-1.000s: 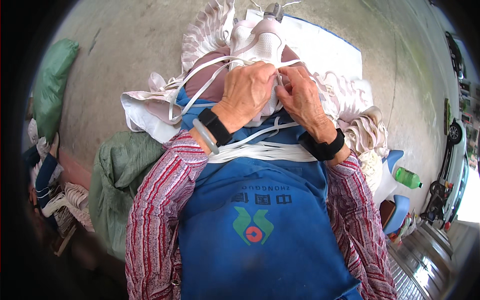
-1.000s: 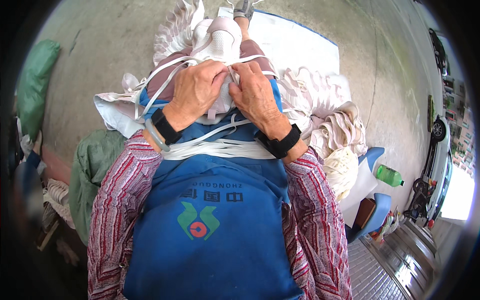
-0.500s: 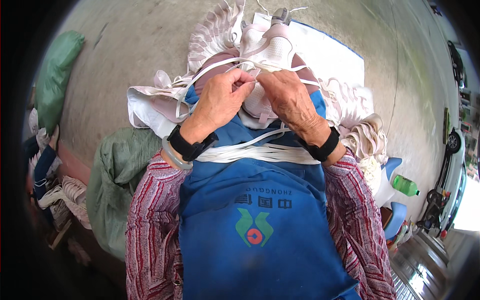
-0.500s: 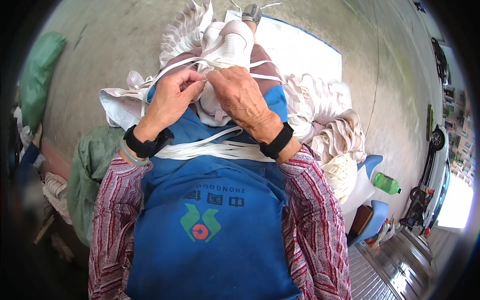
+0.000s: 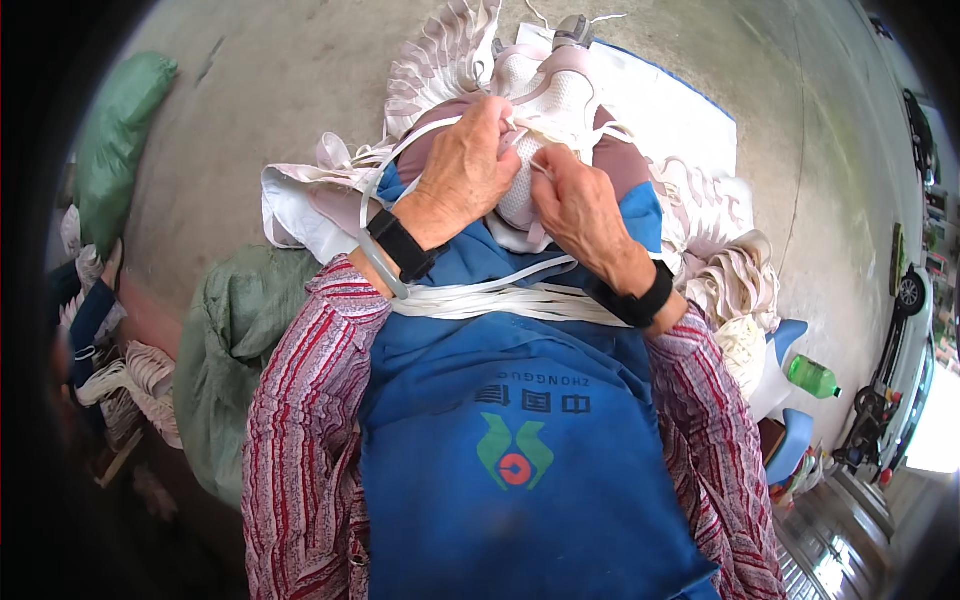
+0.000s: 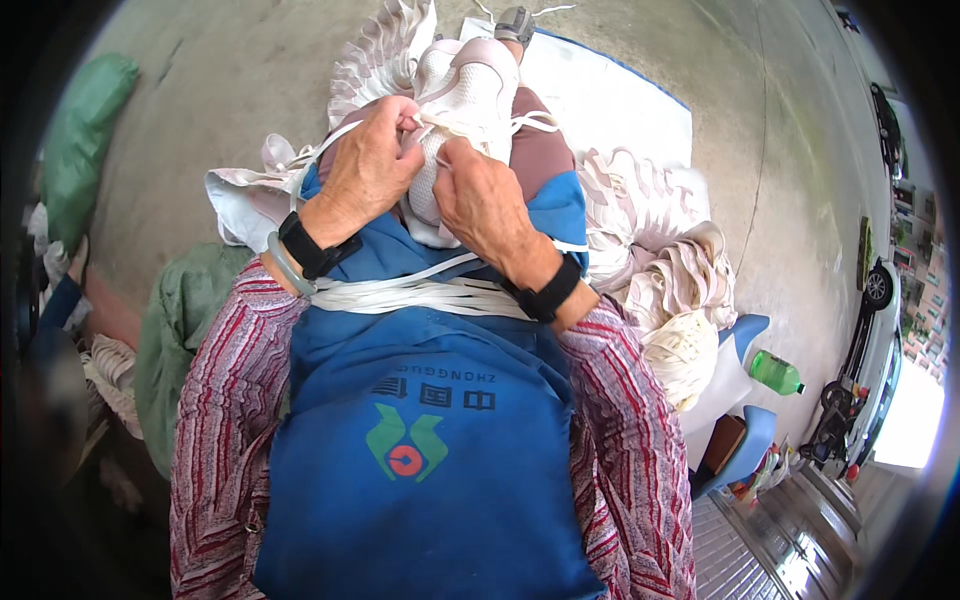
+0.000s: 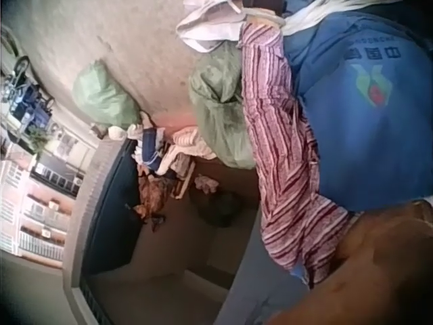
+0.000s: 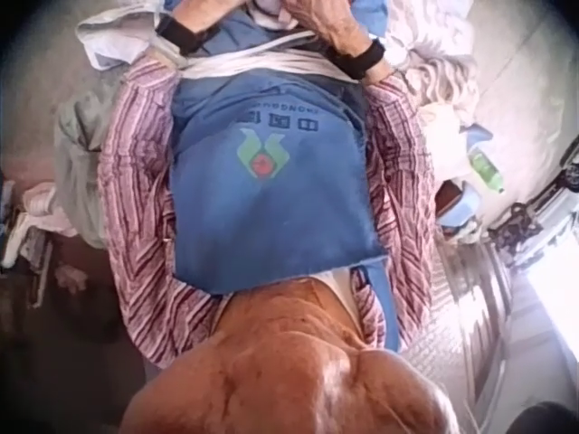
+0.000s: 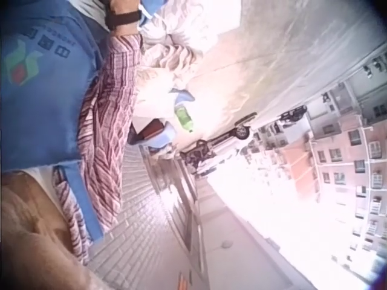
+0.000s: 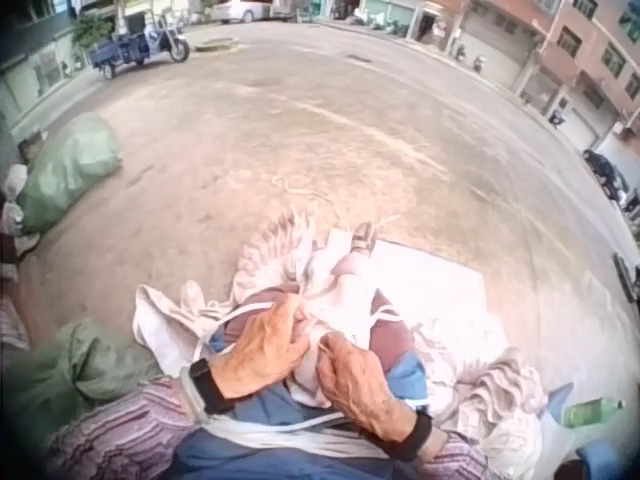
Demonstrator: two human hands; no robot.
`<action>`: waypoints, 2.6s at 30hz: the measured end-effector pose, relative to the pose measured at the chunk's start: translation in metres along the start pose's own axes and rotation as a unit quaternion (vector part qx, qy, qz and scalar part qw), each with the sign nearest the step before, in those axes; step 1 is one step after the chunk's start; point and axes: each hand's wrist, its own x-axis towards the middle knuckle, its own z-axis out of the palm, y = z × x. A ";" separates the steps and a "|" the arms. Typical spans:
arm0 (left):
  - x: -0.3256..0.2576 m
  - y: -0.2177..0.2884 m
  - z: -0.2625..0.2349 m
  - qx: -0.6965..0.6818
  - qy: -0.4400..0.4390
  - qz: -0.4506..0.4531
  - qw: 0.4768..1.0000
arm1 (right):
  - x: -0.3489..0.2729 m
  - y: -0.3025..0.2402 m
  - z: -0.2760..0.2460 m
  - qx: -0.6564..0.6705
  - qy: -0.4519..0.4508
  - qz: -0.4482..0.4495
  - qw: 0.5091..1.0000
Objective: Lacing a white sneaker while sitting in a workshop area.
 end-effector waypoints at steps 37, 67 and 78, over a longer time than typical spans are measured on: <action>-0.020 0.043 -0.026 -0.419 -0.292 -0.384 0.769 | -0.062 -0.059 -0.109 0.419 -0.401 0.019 0.814; -0.008 0.062 0.019 -0.429 -0.175 -0.398 0.792 | -0.055 -0.016 -0.063 0.283 -0.196 0.048 0.938; -0.036 0.072 -0.024 -0.523 -0.307 -0.386 0.695 | -0.027 0.011 -0.038 0.109 -0.076 0.184 0.974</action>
